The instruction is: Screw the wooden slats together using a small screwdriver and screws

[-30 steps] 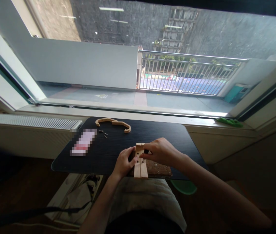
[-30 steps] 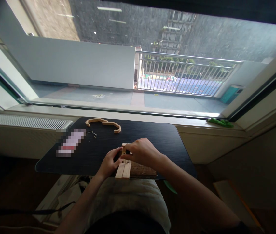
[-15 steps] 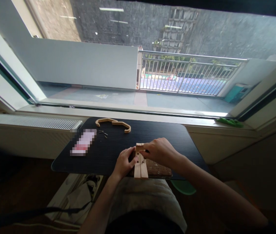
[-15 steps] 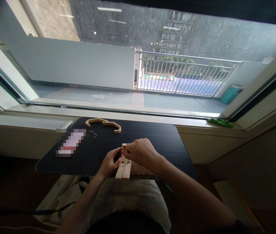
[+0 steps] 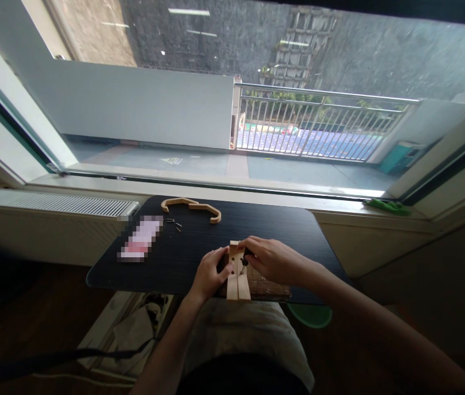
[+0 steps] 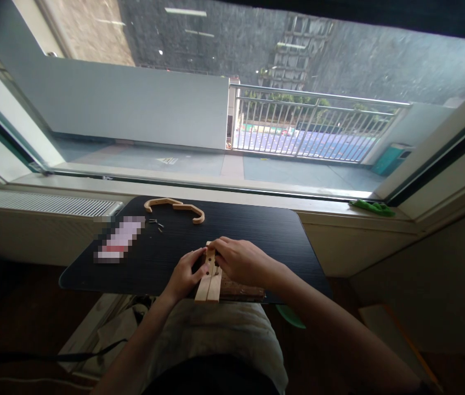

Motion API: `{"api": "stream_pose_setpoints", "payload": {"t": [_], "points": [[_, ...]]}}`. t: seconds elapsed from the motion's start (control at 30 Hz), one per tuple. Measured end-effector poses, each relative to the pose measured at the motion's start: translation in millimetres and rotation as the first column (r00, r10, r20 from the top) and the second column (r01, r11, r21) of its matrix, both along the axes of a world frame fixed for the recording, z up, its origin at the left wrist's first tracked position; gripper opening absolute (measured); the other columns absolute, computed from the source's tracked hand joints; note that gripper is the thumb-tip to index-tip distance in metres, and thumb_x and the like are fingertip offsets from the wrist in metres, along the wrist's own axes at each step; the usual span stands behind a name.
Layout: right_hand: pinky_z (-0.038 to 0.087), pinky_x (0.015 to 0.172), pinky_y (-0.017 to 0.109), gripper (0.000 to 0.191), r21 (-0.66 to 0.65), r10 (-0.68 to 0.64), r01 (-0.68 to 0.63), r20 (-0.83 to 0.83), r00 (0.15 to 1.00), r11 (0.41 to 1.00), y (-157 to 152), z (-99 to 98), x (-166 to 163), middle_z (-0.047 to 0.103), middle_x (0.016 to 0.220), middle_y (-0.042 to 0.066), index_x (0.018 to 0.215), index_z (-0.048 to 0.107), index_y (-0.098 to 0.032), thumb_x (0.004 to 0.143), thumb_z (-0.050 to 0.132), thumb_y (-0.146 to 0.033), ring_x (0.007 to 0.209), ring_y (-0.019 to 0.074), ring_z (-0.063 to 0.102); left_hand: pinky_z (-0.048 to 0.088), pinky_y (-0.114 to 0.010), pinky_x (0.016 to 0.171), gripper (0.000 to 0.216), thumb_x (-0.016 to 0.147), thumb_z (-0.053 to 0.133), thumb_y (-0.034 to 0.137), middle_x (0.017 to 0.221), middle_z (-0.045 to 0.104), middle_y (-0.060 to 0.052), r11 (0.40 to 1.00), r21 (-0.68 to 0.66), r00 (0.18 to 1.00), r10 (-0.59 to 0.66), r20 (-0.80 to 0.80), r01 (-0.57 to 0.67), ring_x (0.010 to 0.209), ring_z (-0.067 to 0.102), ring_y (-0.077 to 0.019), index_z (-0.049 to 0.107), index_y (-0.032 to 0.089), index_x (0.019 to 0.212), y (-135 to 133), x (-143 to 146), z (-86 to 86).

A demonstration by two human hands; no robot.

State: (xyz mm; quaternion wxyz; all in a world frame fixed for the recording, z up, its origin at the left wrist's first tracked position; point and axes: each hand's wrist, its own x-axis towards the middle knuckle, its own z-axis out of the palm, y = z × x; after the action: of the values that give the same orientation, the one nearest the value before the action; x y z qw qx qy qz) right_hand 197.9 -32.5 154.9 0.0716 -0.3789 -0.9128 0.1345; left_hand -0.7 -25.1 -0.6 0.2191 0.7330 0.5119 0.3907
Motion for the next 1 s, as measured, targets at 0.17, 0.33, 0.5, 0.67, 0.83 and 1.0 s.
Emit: {"api": "stream_pose_setpoints", "payload": {"t": [0.17, 0.33, 0.5, 0.67, 0.83, 1.0], "points": [[0.036, 0.06, 0.026, 0.034, 0.044, 0.043, -0.043, 0.014, 0.999, 0.998, 0.4, -2.9, 5.2, 0.065, 0.098, 0.005, 0.126, 0.055, -0.022, 0.094, 0.045, -0.015, 0.073, 0.0145, 0.058, 0.044, -0.047, 0.105, 0.042, 0.081, 0.058, 0.033, 0.12, 0.069, -0.01, 1.0, -0.011, 1.0, 0.008, -0.011, -0.008, 0.113, 0.062, -0.0281, 0.064, 0.018, 0.12, 0.1, 0.1, -0.3], [0.035, 0.058, 0.025, 0.056, 0.063, 0.053, -0.057, 0.076, 0.996, 0.996, 0.9, -2.7, 9.9, 0.063, 0.103, 0.005, 0.141, 0.043, -0.024, 0.088, 0.042, -0.005, 0.073, 0.013, 0.058, 0.044, -0.048, 0.105, 0.044, 0.081, 0.057, 0.034, 0.121, 0.069, -0.011, 1.0, -0.021, 1.0, 0.007, -0.014, -0.008, 0.115, 0.061, -0.0287, 0.063, 0.017, 0.121, 0.0, 0.5, -1.3], [0.036, 0.062, 0.025, 0.05, 0.054, 0.08, -0.082, 0.028, 0.996, 0.995, 1.3, 1.3, 9.8, 0.066, 0.108, 0.006, 0.135, 0.05, -0.024, 0.089, 0.043, -0.006, 0.079, 0.0135, 0.061, 0.044, -0.047, 0.105, 0.042, 0.081, 0.057, 0.034, 0.12, 0.069, -0.01, 1.0, -0.013, 1.0, 0.007, -0.007, -0.007, 0.114, 0.061, -0.0279, 0.063, 0.019, 0.12, -0.4, 0.2, -0.5], [0.028, 0.055, 0.027, 0.025, 0.064, -0.018, 0.014, 0.058, 0.998, 0.998, -2.0, 5.6, 6.8, 0.069, 0.081, 0.004, 0.117, 0.055, -0.018, 0.092, 0.049, -0.02, 0.064, 0.0155, 0.058, 0.044, -0.046, 0.104, 0.041, 0.081, 0.059, 0.033, 0.118, 0.069, -0.01, 1.0, -0.017, 1.0, -0.002, -0.006, 0.001, 0.112, 0.062, -0.0277, 0.064, 0.019, 0.119, -0.8, 0.1, 1.6], [0.028, 0.058, 0.027, 0.02, 0.085, 0.027, -0.03, 0.032, 0.999, 0.996, -1.8, 5.7, 7.6, 0.068, 0.087, 0.003, 0.11, 0.057, -0.019, 0.091, 0.052, -0.019, 0.068, 0.0138, 0.058, 0.043, -0.046, 0.105, 0.041, 0.08, 0.06, 0.032, 0.118, 0.07, -0.008, 1.0, -0.008, 1.0, 0.005, -0.001, -0.005, 0.112, 0.062, -0.027, 0.064, 0.022, 0.119, -0.5, -0.1, 0.1], [0.023, 0.054, 0.029, 0.028, 0.196, 0.02, -0.035, 0.074, 0.997, 0.98, -2.4, 5.1, 8.3, 0.066, 0.088, 0.003, 0.12, 0.059, -0.023, 0.095, 0.048, -0.023, 0.065, 0.0122, 0.055, 0.043, -0.046, 0.106, 0.041, 0.08, 0.059, 0.033, 0.12, 0.069, -0.008, 1.0, -0.004, 1.0, 0.01, 0.0, -0.01, 0.113, 0.062, -0.027, 0.064, 0.021, 0.119, -0.4, -0.1, -0.7]]}}
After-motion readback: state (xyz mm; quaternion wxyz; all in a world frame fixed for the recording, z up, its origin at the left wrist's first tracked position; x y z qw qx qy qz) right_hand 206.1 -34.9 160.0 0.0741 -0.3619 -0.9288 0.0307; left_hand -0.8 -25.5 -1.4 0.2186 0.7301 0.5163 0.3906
